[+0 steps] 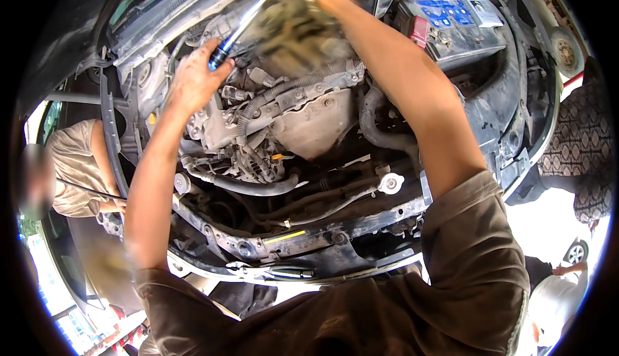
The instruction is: The person uses a ratchet wrench to loosen and remove bolts from the engine bay of a Nissan vehicle. They remove a plastic engine cover and continue to manipulate hoses and components within the engine compartment using hand tools.
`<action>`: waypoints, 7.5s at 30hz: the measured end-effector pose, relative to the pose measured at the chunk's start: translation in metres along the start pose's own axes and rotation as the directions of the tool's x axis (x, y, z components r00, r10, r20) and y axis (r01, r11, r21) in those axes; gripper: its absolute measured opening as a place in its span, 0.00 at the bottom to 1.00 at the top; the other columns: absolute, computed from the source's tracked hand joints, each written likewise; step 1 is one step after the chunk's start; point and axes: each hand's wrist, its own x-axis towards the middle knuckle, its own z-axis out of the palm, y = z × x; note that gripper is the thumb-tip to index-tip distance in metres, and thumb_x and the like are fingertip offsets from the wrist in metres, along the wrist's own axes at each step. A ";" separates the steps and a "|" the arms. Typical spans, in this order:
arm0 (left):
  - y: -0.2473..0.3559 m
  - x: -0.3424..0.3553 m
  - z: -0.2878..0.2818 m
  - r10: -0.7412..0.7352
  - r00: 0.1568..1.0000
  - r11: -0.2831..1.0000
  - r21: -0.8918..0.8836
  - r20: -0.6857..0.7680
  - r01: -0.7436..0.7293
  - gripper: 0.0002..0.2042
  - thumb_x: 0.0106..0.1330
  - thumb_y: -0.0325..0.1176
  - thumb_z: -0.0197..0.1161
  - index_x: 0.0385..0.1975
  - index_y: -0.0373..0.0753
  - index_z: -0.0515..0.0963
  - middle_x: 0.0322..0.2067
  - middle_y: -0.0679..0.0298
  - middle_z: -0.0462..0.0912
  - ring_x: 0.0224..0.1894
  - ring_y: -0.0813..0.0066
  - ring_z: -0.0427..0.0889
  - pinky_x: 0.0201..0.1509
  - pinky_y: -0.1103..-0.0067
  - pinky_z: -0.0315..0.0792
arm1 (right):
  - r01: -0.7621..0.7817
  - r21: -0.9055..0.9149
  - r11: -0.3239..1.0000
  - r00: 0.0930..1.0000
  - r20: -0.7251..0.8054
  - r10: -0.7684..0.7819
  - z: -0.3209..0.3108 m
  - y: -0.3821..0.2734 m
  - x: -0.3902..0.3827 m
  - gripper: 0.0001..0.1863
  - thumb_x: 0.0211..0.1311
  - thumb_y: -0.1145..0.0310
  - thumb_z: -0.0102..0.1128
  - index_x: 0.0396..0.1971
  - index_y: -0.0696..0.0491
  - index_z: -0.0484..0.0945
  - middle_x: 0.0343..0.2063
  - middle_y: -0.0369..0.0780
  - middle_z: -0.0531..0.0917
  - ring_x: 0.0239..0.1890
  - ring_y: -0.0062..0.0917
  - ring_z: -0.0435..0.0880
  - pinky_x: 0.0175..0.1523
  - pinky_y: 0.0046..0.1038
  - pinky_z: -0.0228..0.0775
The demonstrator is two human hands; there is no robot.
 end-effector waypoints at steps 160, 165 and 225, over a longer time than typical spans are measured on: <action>0.147 -0.392 0.160 -0.055 0.911 0.998 -0.009 -0.410 0.056 0.16 0.58 0.41 0.66 0.41 0.39 0.78 0.39 0.59 0.75 0.41 0.58 0.74 0.45 0.66 0.66 | 0.279 -0.836 0.473 0.910 0.387 0.147 -0.209 -0.164 -0.486 0.10 0.59 0.68 0.64 0.38 0.55 0.79 0.31 0.41 0.81 0.26 0.33 0.84 0.33 0.33 0.75; 0.041 -0.387 0.126 -0.223 0.805 0.969 -0.031 -0.550 0.247 0.15 0.61 0.37 0.64 0.46 0.39 0.76 0.41 0.57 0.75 0.45 0.54 0.73 0.50 0.64 0.65 | 0.263 -0.834 0.485 0.908 0.384 0.168 -0.149 -0.150 -0.389 0.10 0.60 0.67 0.63 0.36 0.57 0.81 0.24 0.44 0.84 0.22 0.30 0.83 0.31 0.29 0.74; -0.100 -0.417 0.189 -0.587 0.370 0.748 -0.307 -0.720 0.589 0.11 0.68 0.33 0.53 0.31 0.33 0.80 0.64 0.46 0.62 0.71 0.41 0.52 0.68 0.43 0.51 | 0.095 -0.888 -0.450 0.991 0.042 0.126 -0.054 0.099 -0.053 0.19 0.53 0.46 0.65 0.39 0.42 0.87 0.42 0.43 0.86 0.48 0.39 0.83 0.55 0.36 0.73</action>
